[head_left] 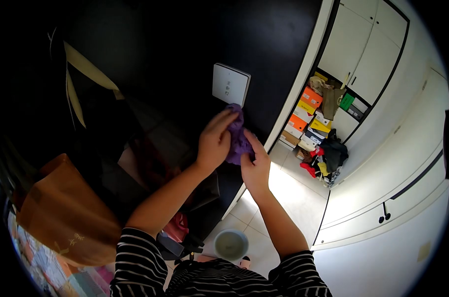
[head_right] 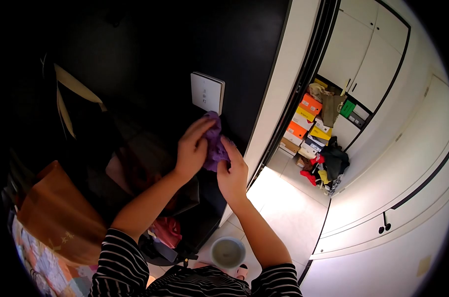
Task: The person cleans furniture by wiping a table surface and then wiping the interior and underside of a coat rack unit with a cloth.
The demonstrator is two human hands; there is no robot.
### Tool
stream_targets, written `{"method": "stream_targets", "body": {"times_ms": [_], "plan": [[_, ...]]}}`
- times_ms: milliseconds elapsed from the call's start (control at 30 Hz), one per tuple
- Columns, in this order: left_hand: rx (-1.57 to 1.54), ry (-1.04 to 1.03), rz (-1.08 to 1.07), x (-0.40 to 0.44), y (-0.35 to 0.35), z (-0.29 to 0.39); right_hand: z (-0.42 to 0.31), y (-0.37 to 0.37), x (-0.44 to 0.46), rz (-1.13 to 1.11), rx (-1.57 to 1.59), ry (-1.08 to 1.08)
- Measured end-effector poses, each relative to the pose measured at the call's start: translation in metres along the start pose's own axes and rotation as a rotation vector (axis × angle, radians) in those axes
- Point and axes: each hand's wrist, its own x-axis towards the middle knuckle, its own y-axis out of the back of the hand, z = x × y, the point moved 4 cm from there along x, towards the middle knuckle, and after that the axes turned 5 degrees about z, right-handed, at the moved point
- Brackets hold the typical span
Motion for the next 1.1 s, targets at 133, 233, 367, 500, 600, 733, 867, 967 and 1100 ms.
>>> {"method": "stream_targets", "body": {"times_ms": [133,233,367,500,600,733,867,967,1100], "plan": [[-0.292,0.293,0.377,0.029,0.016,-0.011,-0.037,-0.003,0.027,0.168,0.03,0.226],[-0.451,0.379,0.469,0.056,0.009,-0.012,-0.059,-0.013,0.06,0.26,-0.005,0.307],[-0.498,0.31,0.337,0.075,0.002,-0.023,-0.056,-0.031,0.075,0.281,-0.055,0.423],[-0.429,0.298,0.278,0.062,0.003,-0.032,-0.039,-0.037,0.063,0.249,-0.025,0.387],[-0.416,0.425,0.252,0.044,0.007,-0.024,-0.018,-0.044,0.047,0.262,-0.068,0.424],[-0.32,0.476,0.25,0.027,0.007,-0.033,0.015,-0.049,0.023,0.089,-0.058,0.252],[-0.446,0.597,0.339,0.023,0.012,-0.035,0.008,-0.04,0.003,0.138,-0.045,0.228],[-0.453,0.45,0.466,0.034,0.013,-0.024,-0.032,-0.026,0.018,0.293,-0.055,0.352],[-0.448,0.329,0.328,0.069,0.004,0.002,-0.053,-0.02,0.065,0.35,-0.133,0.424]]}}
